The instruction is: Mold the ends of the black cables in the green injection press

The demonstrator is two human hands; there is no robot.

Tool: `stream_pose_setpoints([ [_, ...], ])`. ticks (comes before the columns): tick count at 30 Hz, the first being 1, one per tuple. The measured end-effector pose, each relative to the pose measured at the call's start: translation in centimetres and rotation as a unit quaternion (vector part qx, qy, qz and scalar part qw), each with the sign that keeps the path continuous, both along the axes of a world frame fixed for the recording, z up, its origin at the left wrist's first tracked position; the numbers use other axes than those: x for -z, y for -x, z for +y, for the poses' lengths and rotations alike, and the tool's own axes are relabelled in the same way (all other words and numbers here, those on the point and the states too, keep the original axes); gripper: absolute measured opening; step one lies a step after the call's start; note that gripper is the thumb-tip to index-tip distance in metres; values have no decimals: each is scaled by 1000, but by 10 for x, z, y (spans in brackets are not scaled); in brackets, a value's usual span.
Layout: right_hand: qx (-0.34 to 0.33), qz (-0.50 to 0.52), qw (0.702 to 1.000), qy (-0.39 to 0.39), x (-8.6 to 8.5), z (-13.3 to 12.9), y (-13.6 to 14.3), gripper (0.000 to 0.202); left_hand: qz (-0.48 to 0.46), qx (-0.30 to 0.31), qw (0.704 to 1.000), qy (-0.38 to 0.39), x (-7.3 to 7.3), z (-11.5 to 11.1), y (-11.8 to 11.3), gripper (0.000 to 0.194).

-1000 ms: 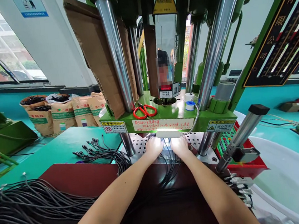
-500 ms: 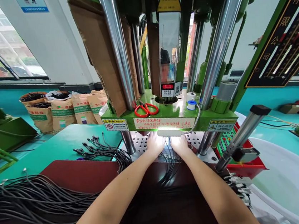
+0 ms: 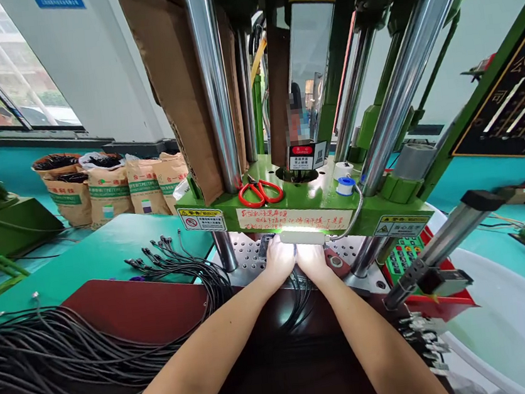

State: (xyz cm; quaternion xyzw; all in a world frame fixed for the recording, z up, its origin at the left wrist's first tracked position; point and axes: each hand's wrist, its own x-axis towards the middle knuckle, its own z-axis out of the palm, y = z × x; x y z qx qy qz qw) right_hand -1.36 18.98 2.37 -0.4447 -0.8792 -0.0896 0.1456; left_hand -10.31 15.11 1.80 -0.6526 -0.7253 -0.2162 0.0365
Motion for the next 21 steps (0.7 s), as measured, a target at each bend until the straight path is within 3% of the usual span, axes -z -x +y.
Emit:
stream_pose_setpoints([
  [7,-9,-9,1000,5,0,2,-7,31,6,0,1000,-19,-8,3,4,30],
  [14,-63,-40,997,31,1,13,-29,31,45,148,988,-20,-4,1,36,35],
  [21,-72,-55,994,63,1,15,-28,36,13,169,984,51,1,8,50,45],
])
